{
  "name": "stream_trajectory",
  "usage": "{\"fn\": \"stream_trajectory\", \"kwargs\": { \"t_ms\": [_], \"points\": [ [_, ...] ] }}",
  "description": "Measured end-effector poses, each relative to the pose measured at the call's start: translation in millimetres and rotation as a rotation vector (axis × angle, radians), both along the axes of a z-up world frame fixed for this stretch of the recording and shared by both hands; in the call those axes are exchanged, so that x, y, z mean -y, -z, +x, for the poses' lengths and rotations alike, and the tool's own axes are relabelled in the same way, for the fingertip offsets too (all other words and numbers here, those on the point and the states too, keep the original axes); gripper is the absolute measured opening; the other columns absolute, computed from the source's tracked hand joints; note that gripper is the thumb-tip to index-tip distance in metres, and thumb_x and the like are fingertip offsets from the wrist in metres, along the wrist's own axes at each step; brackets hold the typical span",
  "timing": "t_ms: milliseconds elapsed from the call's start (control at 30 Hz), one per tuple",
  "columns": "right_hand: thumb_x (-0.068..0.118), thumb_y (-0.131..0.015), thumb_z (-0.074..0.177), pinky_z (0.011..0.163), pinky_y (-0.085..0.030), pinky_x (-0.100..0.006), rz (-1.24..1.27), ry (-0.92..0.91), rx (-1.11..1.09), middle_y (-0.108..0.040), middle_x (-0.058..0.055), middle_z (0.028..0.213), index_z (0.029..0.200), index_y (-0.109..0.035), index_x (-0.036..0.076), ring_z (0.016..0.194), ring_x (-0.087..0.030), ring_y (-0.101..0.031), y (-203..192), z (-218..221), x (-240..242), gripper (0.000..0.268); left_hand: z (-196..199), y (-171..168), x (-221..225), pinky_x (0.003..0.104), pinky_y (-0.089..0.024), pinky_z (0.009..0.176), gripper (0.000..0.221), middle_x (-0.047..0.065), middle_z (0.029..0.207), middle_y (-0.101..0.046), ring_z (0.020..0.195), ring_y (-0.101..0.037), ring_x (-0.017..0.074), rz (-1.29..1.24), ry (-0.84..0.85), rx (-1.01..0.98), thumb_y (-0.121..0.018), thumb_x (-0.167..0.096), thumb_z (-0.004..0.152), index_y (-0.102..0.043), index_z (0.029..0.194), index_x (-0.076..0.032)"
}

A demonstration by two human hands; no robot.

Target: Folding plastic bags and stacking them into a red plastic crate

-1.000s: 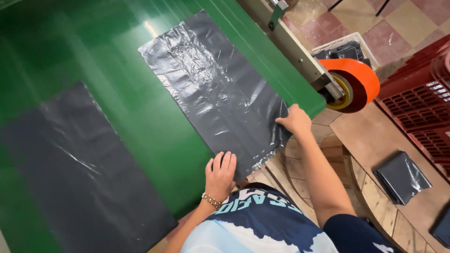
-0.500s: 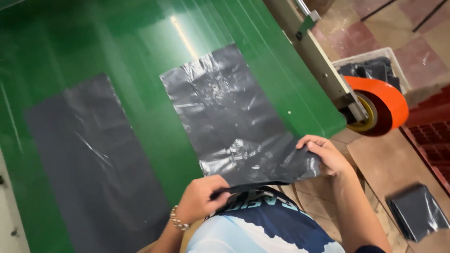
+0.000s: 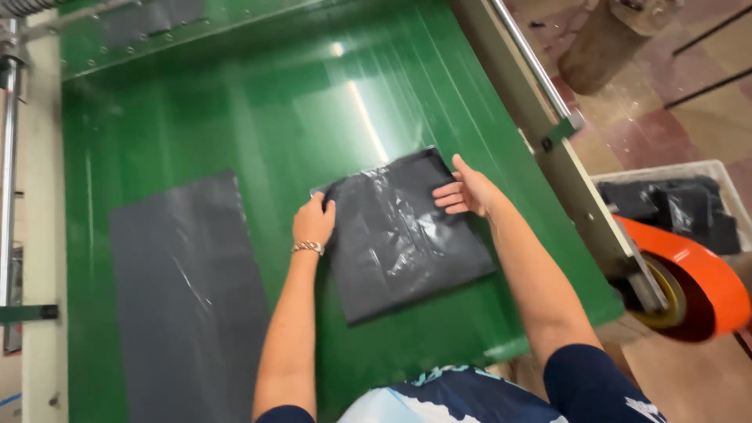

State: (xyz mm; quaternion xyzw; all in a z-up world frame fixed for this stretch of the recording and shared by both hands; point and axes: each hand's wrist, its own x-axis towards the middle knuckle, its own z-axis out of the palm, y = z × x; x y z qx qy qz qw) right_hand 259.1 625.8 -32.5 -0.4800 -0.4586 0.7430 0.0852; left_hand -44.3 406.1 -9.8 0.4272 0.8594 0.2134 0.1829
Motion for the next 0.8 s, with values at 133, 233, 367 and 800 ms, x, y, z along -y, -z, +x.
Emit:
{"fn": "stream_trajectory", "kwargs": {
  "t_ms": [133, 233, 367, 800],
  "points": [
    [0.057, -0.071, 0.093, 0.046, -0.06, -0.04, 0.317, 0.065, 0.1, -0.069, -0.027, 0.087, 0.138, -0.044, -0.002, 0.061, -0.034, -0.072, -5.7, -23.5, -21.0, 0.079, -4.3, 3.5, -11.9, 0.051, -0.055, 0.09, 0.035, 0.019, 0.111, -0.073, 0.105, -0.069, 0.0405, -0.109, -0.056, 0.018, -0.048, -0.041, 0.1, -0.063, 0.122, -0.017],
    [0.051, -0.08, 0.075, 0.103, -0.048, -0.043, 1.096, -0.238, 0.519, -0.056, -0.012, 0.126, 0.139, -0.05, 0.014, 0.12, -0.032, -0.057, -1.2, -46.5, -41.7, 0.081, -5.9, 17.7, -15.0, 0.049, -0.056, 0.086, 0.033, 0.015, 0.107, -0.074, 0.101, -0.071, 0.0388, -0.131, -0.081, 0.013, -0.048, -0.044, 0.099, -0.062, 0.118, -0.021],
    [0.041, -0.091, 0.058, 0.102, -0.05, -0.045, 1.141, -0.54, 0.64, -0.053, -0.01, 0.126, 0.136, -0.045, 0.015, 0.117, -0.034, -0.059, 28.8, -80.7, -65.4, 0.094, 13.8, 11.7, -3.7, 0.045, -0.055, 0.078, 0.039, 0.011, 0.102, -0.068, 0.095, -0.065, 0.0327, 0.082, -0.131, -0.343, -0.057, -0.047, 0.093, -0.06, 0.12, -0.018],
    [0.018, -0.072, 0.086, 0.085, -0.043, -0.033, 1.552, -0.184, -0.013, -0.068, 0.007, 0.086, 0.089, -0.069, 0.023, 0.09, -0.019, -0.061, -65.9, 18.3, 87.3, 0.006, 60.1, 8.7, 69.1, 0.047, -0.04, 0.11, 0.097, 0.018, 0.151, -0.051, 0.142, -0.045, 0.0339, 0.417, -0.269, 1.809, -0.016, -0.088, 0.085, -0.061, 0.125, -0.012]
  ]
}}
